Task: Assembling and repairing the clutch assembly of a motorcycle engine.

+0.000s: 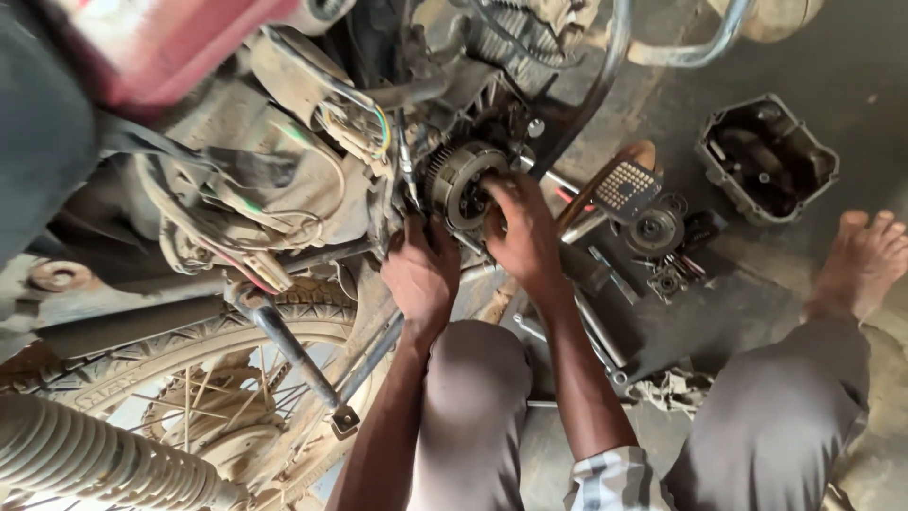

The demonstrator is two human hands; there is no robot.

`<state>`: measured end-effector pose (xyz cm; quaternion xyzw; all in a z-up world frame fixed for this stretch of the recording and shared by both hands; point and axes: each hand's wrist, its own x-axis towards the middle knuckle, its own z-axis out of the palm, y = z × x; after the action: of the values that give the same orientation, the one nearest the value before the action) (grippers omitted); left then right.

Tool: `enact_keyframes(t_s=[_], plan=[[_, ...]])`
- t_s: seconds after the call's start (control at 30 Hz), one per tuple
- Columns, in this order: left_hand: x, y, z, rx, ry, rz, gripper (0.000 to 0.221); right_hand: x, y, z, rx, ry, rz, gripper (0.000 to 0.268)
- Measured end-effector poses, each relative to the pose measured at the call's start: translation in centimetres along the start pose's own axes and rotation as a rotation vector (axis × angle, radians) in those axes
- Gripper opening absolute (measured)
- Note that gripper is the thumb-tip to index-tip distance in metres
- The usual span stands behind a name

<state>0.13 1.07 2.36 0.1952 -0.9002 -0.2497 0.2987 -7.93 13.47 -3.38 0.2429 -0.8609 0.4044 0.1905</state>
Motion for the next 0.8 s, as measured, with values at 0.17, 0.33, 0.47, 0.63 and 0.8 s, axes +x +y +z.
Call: enact_keyframes(t_s=[0.17,0.33,0.47,0.63,0.8], plan=[[0.0,-0.1,-0.1,-0.001,0.019,0.038,0.021,-0.2,1.3,0.0,-0.006,-0.069,0.080,0.038],[0.1,-0.3,0.2,-0.014,-0.064,-0.020,0.024,-0.2,1.8,0.3,-0.016,-0.088,0.028,0.046],[0.1,-0.2,0.1,0.005,-0.034,-0.006,0.024,-0.2,1.9,0.5,-0.004,-0.052,0.081,0.037],[0.0,-0.2,0.1,0.005,0.013,0.060,0.021,-0.1,1.6,0.5,-0.091,-0.217,0.175,0.025],[0.2,0.4,-0.4,0.009,0.017,0.049,0.020,-0.6,3.7,1.8,-0.076,-0.141,0.049,0.025]])
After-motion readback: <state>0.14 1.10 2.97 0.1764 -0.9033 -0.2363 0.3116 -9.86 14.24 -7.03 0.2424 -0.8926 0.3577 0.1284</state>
